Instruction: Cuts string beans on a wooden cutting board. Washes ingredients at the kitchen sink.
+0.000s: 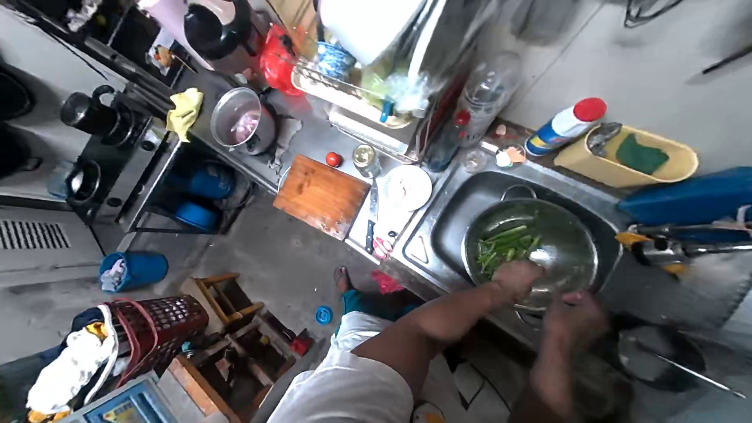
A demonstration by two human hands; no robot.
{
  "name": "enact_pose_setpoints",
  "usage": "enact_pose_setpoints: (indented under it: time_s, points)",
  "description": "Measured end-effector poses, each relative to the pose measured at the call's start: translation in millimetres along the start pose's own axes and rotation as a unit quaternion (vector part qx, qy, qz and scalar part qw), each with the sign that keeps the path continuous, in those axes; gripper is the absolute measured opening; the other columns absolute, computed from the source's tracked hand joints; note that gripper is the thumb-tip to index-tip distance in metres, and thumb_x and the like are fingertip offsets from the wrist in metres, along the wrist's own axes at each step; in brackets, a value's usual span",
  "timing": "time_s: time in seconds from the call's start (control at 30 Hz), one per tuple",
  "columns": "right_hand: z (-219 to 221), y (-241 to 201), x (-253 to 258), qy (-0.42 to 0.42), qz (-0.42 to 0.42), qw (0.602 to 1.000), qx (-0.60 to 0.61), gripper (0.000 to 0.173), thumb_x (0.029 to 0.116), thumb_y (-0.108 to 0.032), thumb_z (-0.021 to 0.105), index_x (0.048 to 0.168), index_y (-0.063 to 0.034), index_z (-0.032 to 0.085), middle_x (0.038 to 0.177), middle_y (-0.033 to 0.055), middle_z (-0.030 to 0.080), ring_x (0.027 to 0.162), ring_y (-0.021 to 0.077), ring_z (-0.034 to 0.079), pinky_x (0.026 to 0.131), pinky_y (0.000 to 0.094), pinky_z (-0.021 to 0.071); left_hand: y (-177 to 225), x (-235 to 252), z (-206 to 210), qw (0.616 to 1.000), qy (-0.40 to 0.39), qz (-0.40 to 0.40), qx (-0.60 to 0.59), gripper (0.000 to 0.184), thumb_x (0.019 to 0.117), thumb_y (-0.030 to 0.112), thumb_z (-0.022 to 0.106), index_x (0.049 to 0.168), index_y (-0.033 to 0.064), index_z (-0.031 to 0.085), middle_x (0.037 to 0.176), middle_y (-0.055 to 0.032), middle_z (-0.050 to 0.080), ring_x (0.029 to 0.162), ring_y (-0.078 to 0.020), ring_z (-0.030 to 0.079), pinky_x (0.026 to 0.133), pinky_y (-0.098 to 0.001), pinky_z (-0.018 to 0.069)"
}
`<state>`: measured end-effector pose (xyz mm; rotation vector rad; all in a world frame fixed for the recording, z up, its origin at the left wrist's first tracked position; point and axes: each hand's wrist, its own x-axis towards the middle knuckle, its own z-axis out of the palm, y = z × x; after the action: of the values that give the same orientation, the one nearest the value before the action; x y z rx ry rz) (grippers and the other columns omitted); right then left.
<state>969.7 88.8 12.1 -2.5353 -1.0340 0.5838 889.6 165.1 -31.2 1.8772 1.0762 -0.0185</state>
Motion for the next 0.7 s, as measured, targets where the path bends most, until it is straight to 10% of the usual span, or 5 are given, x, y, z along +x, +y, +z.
enact_pose_setpoints:
  time_s: [0.13, 0.33, 0.47, 0.6, 0.7]
  points:
    - [22.5, -7.7, -26.7, -0.114, -0.006, 0.993, -0.028, 0.09, 0.0902, -0.012, 0.078, 0.158, 0.0095, 0.022, 0.158, 0.0371, 0.031, 0.148, 0.0494, 0.033, 0.123, 0.0581, 0.0283, -32.7, -45.8, -14.0, 0.994, -0.039, 0.083, 0.053, 0.091, 0.0891, 0.019, 0.079, 0.164, 0.0266, 0.028, 0.172, -0.0166, 0.009, 0.157, -0.0448, 0.008, 0.121, -0.0684, 0.0193]
    - [32.6, -78.4, -93.8, -0.197, -0.016, 0.906, 0.374, 0.052, 0.107, -0.024, 0.05, 0.154, -0.0047, 0.039, 0.144, 0.0118, 0.059, 0.12, 0.0195, 0.066, 0.098, 0.0368, 0.0569, -116.7, -185.6, -99.3, 0.968, -0.03, 0.149, -0.201, 0.065, 0.0969, 0.002, 0.065, 0.157, 0.0059, 0.038, 0.131, -0.021, 0.066, 0.118, -0.0339, 0.066, 0.105, -0.0522, 0.0523]
    - [104.0, -114.9, -145.8, -0.102, -0.103, 0.979, 0.143, 0.041, 0.1008, -0.015, 0.065, 0.135, 0.0078, 0.06, 0.133, 0.0287, 0.062, 0.124, 0.0363, 0.062, 0.109, 0.0524, 0.0471, -255.4, -297.9, -133.0, 0.963, 0.08, 0.025, -0.258, 0.044, 0.1054, 0.018, 0.055, 0.147, 0.0025, 0.051, 0.123, -0.0209, 0.069, 0.115, -0.0303, 0.068, 0.105, -0.05, 0.0526]
    - [181.7, -191.9, -207.5, -0.202, -0.124, 0.955, 0.18, 0.035, 0.1041, -0.014, 0.059, 0.133, 0.0059, 0.059, 0.118, 0.0239, 0.069, 0.098, 0.0286, 0.072, 0.089, 0.0461, 0.0602, -415.1, -427.0, -154.9, 0.939, 0.147, -0.201, -0.238, 0.037, 0.1072, 0.018, 0.051, 0.138, -0.0012, 0.059, 0.133, -0.022, 0.065, 0.124, -0.0321, 0.064, 0.111, -0.0489, 0.048]
    - [237.2, -254.8, -235.5, -0.267, -0.204, 0.937, 0.093, 0.032, 0.1034, -0.017, 0.06, 0.129, 0.0017, 0.066, 0.118, 0.0206, 0.072, 0.105, 0.0304, 0.071, 0.097, 0.0506, 0.0558, -497.2, -519.9, -172.4, 0.884, 0.239, -0.328, -0.232, 0.038, 0.1085, 0.024, 0.049, 0.136, 0.0013, 0.062, 0.128, -0.0204, 0.068, 0.119, -0.0309, 0.067, 0.108, -0.0489, 0.0506]
